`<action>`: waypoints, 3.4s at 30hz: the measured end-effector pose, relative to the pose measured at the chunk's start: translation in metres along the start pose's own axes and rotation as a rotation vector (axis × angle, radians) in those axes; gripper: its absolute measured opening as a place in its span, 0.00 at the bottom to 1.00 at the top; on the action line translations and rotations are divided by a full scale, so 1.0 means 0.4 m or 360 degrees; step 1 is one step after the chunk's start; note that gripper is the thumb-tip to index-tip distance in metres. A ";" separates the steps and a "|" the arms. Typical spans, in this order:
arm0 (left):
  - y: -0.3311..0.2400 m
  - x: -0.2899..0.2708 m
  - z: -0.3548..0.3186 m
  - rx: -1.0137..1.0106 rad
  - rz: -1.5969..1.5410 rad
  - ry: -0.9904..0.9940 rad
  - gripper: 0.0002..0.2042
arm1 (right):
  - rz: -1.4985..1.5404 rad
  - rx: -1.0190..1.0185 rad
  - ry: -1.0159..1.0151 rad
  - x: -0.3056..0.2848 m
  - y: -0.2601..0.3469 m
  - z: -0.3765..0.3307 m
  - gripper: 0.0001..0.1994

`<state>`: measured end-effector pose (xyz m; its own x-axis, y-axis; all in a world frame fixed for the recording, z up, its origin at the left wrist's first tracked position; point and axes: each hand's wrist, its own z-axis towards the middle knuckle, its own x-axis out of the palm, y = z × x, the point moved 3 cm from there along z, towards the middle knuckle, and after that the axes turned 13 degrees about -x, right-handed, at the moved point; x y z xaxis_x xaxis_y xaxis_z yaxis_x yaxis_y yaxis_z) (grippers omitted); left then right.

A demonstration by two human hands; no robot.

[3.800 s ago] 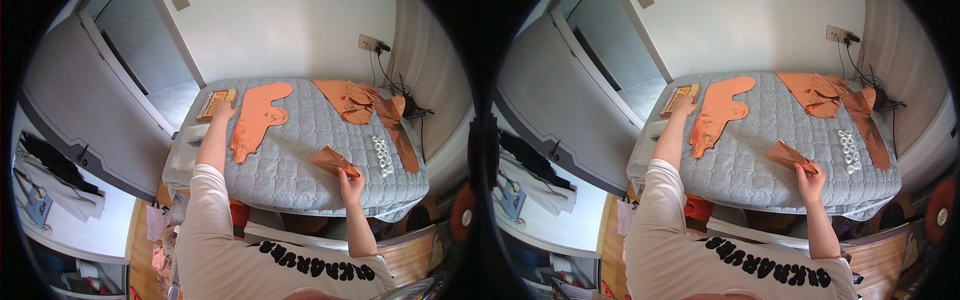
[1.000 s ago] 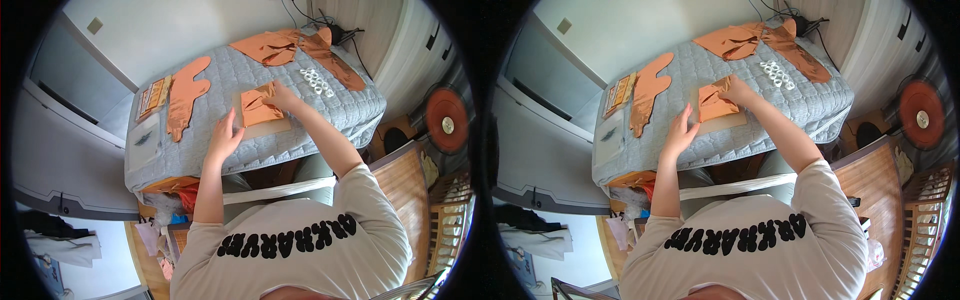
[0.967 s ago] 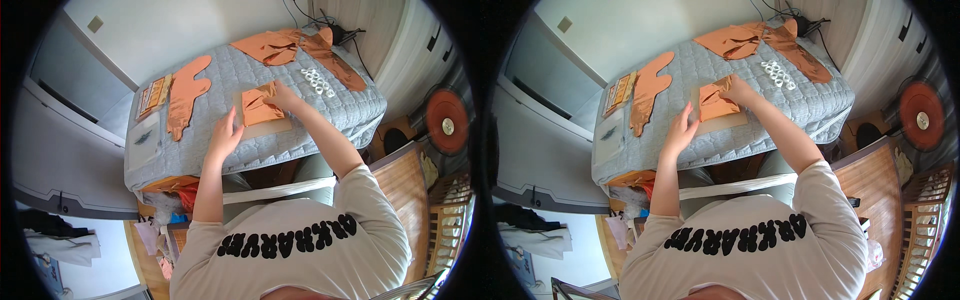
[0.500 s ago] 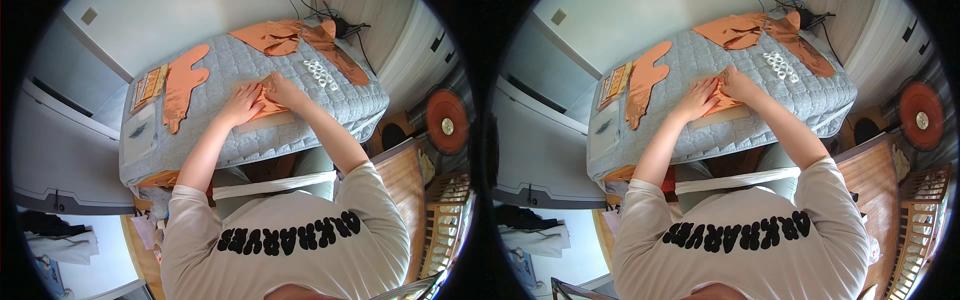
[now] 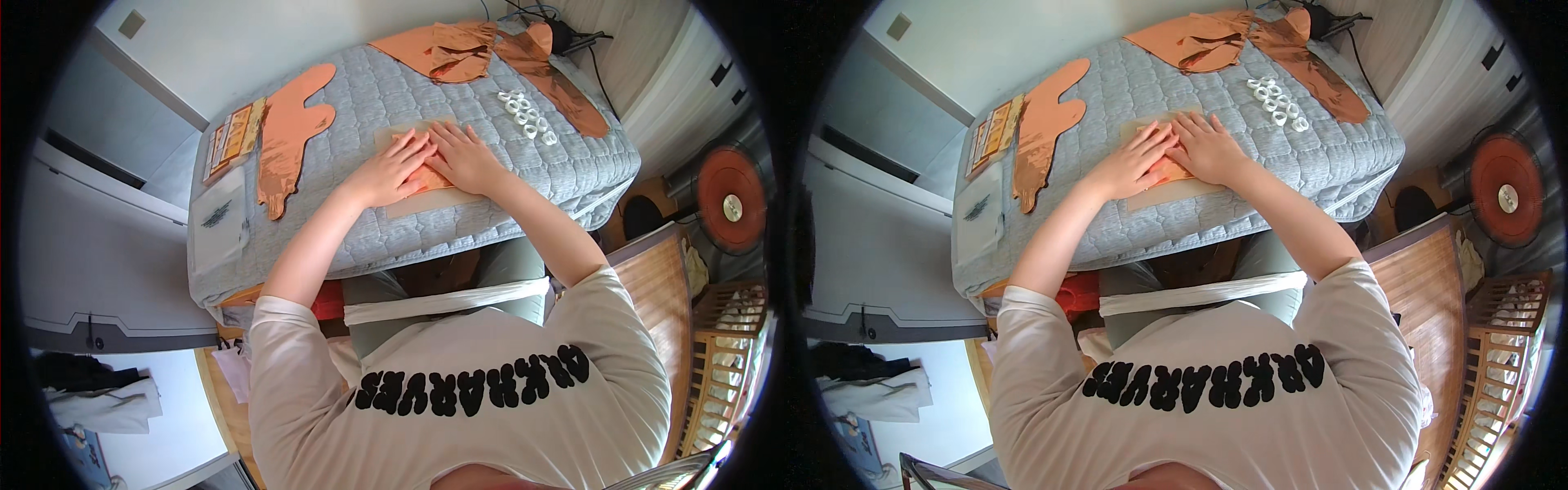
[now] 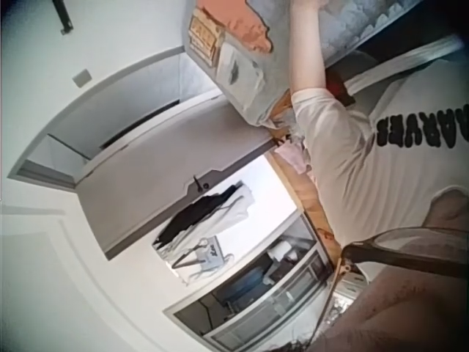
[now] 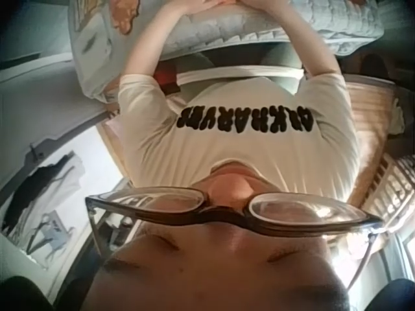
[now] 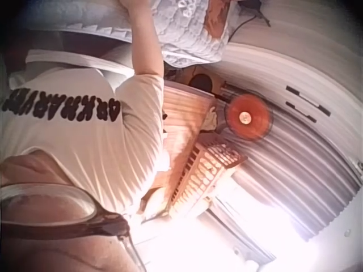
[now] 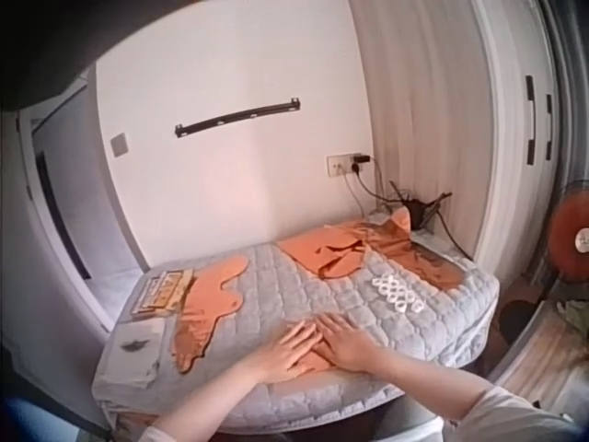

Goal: Folding deflated foil balloons and preparing them with backing cards for packaging.

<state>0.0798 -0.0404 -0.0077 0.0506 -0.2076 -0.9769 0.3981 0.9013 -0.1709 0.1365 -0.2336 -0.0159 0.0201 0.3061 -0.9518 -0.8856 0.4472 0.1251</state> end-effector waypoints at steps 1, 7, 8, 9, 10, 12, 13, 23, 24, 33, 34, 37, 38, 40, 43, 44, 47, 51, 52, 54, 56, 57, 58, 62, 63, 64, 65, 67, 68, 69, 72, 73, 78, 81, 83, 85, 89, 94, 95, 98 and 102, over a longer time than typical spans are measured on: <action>0.003 -0.002 -0.003 0.0073 0.0055 0.0084 0.35 | -0.0001 0.0000 0.0018 0.000 -0.001 0.001 0.35; 0.013 -0.020 0.004 0.0168 0.0086 0.0200 0.36 | 0.0200 -0.0247 0.0361 -0.041 -0.068 -0.015 0.45; 0.018 -0.019 0.003 0.0168 0.0084 0.0202 0.36 | 0.0202 -0.0246 0.0363 -0.052 -0.079 -0.016 0.45; 0.024 -0.018 0.002 0.0165 0.0073 0.0215 0.37 | 0.0255 -0.0269 0.0421 -0.060 -0.085 -0.016 0.49; 0.029 -0.017 0.000 0.0162 0.0061 0.0229 0.38 | 0.0308 -0.0292 0.0479 -0.065 -0.090 -0.015 0.53; 0.024 -0.026 0.008 0.0143 0.0003 0.0288 0.41 | 0.0333 -0.0328 0.0505 -0.071 -0.118 -0.021 0.55; 0.022 -0.030 0.012 0.0118 -0.0049 0.0346 0.44 | 0.0359 -0.0372 0.0528 -0.072 -0.128 -0.023 0.58; -0.018 -0.024 0.067 -0.0362 -0.0541 0.0229 0.46 | 0.0417 -0.0383 0.0541 -0.072 -0.139 -0.020 0.62; -0.034 0.004 0.058 -0.0349 -0.0310 0.0140 0.45 | 0.0412 -0.0379 0.0550 -0.074 -0.137 -0.018 0.62; -0.052 0.030 0.034 -0.0354 0.0069 -0.0037 0.48 | 0.0282 -0.0260 0.0700 -0.107 -0.127 -0.015 0.64; -0.052 0.028 0.033 -0.0352 0.0083 -0.0028 0.48 | 0.0245 -0.0237 0.0733 -0.110 -0.127 -0.016 0.64; -0.051 0.029 0.028 -0.0366 0.0073 -0.0032 0.48 | 0.0233 -0.0210 0.0744 -0.115 -0.125 -0.019 0.66; -0.052 0.028 0.029 -0.0366 0.0072 -0.0036 0.48 | 0.0229 -0.0211 0.0744 -0.119 -0.123 -0.017 0.66; -0.054 0.027 0.028 -0.0369 0.0088 -0.0026 0.47 | 0.0196 -0.0147 0.0781 -0.122 -0.119 -0.016 0.69; -0.062 0.024 0.035 -0.0370 0.0077 -0.0040 0.46 | 0.0125 -0.0097 0.0825 -0.125 -0.119 -0.018 0.71; -0.061 0.019 0.031 -0.0379 0.0082 -0.0047 0.46 | 0.0120 -0.0108 0.0822 -0.127 -0.112 -0.011 0.71; -0.059 0.012 0.028 -0.0379 0.0052 -0.0050 0.45 | 0.0029 -0.0052 0.0884 -0.133 -0.103 0.003 0.73; -0.057 0.014 0.029 -0.0401 0.0042 -0.0040 0.45 | 0.0439 0.0141 0.0408 -0.152 -0.099 0.025 0.53; -0.057 0.013 0.028 -0.0417 0.0024 -0.0014 0.45 | 0.0839 0.0232 0.0006 -0.157 -0.093 0.031 0.43; -0.071 -0.002 0.031 -0.0441 -0.0005 0.0014 0.47 | 0.0695 0.0312 0.0008 -0.117 -0.020 0.043 0.34; -0.069 -0.001 0.026 -0.0473 -0.0026 0.0043 0.48 | 0.0558 0.0383 0.0008 -0.054 0.028 0.037 0.27; -0.060 0.014 0.027 -0.0461 -0.0007 0.0005 0.49 | 0.0275 0.0246 -0.0199 -0.020 0.040 0.033 0.25; -0.055 0.022 0.033 -0.0445 0.0009 -0.0032 0.51 | -0.0012 0.0112 -0.0401 0.005 0.046 0.025 0.23; -0.052 0.027 0.027 -0.0422 0.0117 -0.0028 0.55 | -0.0101 0.0191 -0.0385 0.022 0.038 -0.001 0.29; -0.044 0.031 0.023 -0.0411 0.0006 -0.0093 0.54 | -0.0101 0.0184 -0.0387 0.018 0.038 -0.003 0.29; -0.037 0.034 0.020 -0.0399 -0.0104 -0.0158 0.54 | -0.0137 0.0182 -0.0255 0.020 0.038 -0.003 0.32; -0.027 0.048 0.017 -0.0405 -0.0098 -0.0162 0.54 | -0.0173 0.0180 -0.0125 0.022 0.040 -0.001 0.34; -0.007 0.074 0.009 -0.0445 0.0029 -0.0227 0.51 | -0.0151 0.0189 -0.0110 0.021 0.050 0.005 0.35; -0.004 0.073 0.005 -0.0441 0.0030 -0.0228 0.51 | -0.0137 0.0219 -0.0088 0.020 0.047 0.002 0.36; 0.004 0.072 -0.009 -0.0459 -0.0017 -0.0167 0.50 | -0.0138 0.0220 -0.0091 0.018 0.045 0.001 0.36; 0.025 0.031 -0.048 -0.0508 -0.0079 -0.0053 0.49 | -0.0128 0.0247 -0.0076 0.012 0.044 0.000 0.39; 0.028 0.011 -0.054 -0.0535 -0.0098 0.0000 0.49 | -0.0127 0.0234 -0.0085 0.008 0.044 -0.002 0.41; 0.037 -0.054 -0.061 -0.0530 -0.0053 0.0084 0.52 | -0.0101 0.0217 -0.0076 0.000 0.053 0.000 0.49; 0.045 -0.060 -0.061 -0.0473 -0.0061 0.0062 0.54 | -0.0108 0.0207 -0.0130 -0.009 0.058 -0.002 0.53; 0.047 -0.060 -0.062 -0.0446 -0.0050 0.0034 0.55 | -0.0095 0.0198 -0.0127 -0.015 0.060 -0.001 0.55; 0.048 -0.058 -0.063 -0.0431 -0.0017 0.0042 0.57 | -0.0081 0.0190 -0.0113 -0.021 0.063 -0.001 0.55; 0.055 -0.044 -0.066 -0.0428 -0.0008 0.0032 0.58 | -0.0082 0.0175 -0.0001 -0.045 0.080 0.006 0.55; 0.060 -0.042 -0.052 -0.0436 -0.0093 0.0103 0.59 | -0.0113 0.0260 0.0112 -0.017 0.084 0.035 0.54; 0.063 -0.040 -0.055 -0.0442 -0.0090 0.0098 0.59 | -0.0113 0.0317 0.0031 -0.012 0.087 0.043 0.53; 0.066 -0.031 -0.064 -0.0447 -0.0182 0.0075 0.59 | -0.0244 0.0286 -0.0035 -0.003 0.115 0.030 0.53; 0.083 -0.030 -0.108 -0.0639 -0.0085 -0.0110 0.58 | -0.0161 0.0275 -0.0117 -0.004 0.122 0.023 0.53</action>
<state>0.0531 0.0085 -0.0072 0.1064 -0.2710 -0.9567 0.0132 0.9625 -0.2711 0.0974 -0.2045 -0.0055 0.1444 0.3099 -0.9397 -0.7849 0.6142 0.0819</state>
